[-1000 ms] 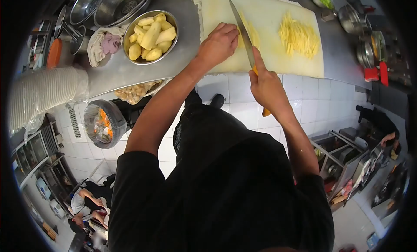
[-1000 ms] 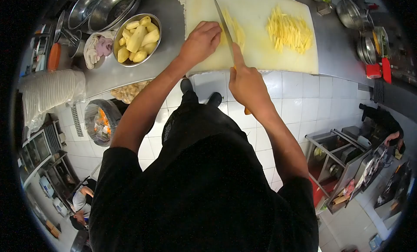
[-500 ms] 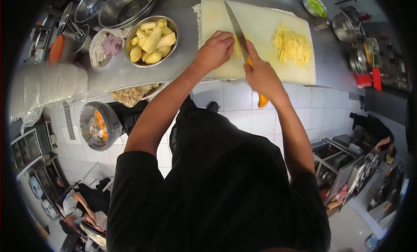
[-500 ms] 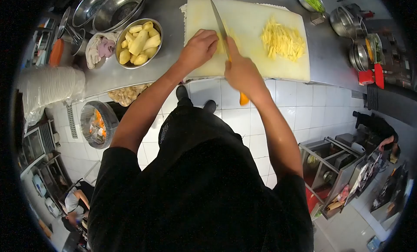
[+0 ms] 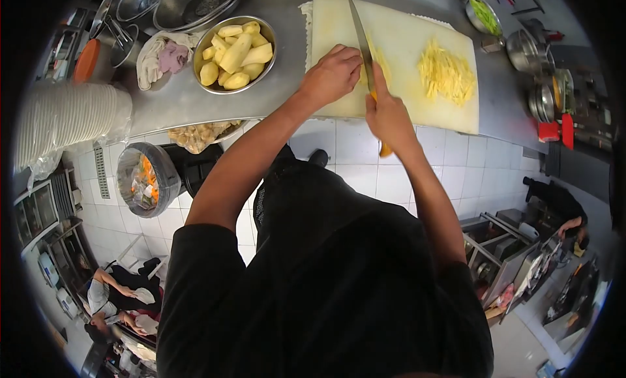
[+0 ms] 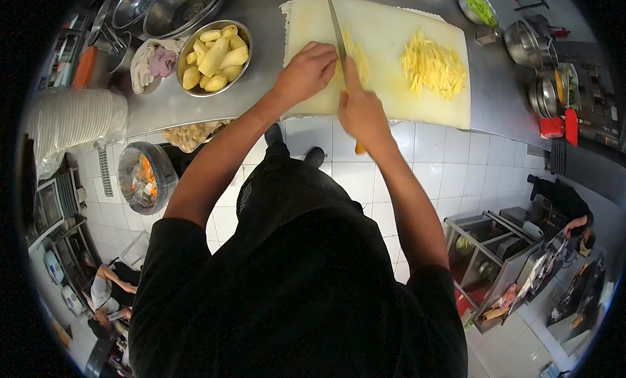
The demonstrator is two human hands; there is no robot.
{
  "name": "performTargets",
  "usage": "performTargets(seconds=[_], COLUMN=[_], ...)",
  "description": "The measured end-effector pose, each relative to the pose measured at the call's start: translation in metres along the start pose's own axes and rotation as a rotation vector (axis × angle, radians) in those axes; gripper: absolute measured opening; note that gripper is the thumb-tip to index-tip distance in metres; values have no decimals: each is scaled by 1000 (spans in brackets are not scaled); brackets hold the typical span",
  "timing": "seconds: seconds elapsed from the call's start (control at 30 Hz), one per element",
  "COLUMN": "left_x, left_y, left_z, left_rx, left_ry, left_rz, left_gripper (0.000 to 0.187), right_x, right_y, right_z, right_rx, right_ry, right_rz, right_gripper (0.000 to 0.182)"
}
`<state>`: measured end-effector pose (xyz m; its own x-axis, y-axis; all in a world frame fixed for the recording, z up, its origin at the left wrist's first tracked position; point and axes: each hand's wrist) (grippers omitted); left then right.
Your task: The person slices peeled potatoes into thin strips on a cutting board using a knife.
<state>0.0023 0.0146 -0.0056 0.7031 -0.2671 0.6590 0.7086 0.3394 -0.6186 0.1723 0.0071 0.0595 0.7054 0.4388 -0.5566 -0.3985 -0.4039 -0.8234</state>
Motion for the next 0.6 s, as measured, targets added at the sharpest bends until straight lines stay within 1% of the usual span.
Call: performTargets(seconds=[0.03, 0.13, 0.23, 0.33, 0.4, 0.6], left_x=[-2, 0, 0, 1, 1, -1], left_y=[1, -1, -1, 0, 0, 1], left_z=[1, -1, 0, -2, -1, -1], left_rx=[5, -16, 2, 15, 9, 18], left_ry=[2, 9, 29, 28, 29, 41], left_rz=[2, -3, 3, 4, 7, -2], left_gripper=[12, 12, 11, 11, 11, 11], right_x=[9, 7, -7, -29, -31, -26], right_y=[4, -12, -26, -41, -38, -20], right_z=[13, 39, 14, -28, -43, -48], right_rx=[54, -52, -58, -136, -127, -70], right_ry=[-56, 79, 55, 118, 116, 86], right_rz=[-20, 169, 79, 18, 23, 47], right_gripper=[68, 67, 67, 68, 69, 70])
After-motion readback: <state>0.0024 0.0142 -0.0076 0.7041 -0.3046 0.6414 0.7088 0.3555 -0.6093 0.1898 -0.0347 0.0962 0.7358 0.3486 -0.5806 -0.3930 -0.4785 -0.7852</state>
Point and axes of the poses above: each hand's wrist, its own z-axis towards the middle knuckle, its own y-axis out of the palm, x = y × z, and after that the axes turned 8 degrees about -y, right-handed
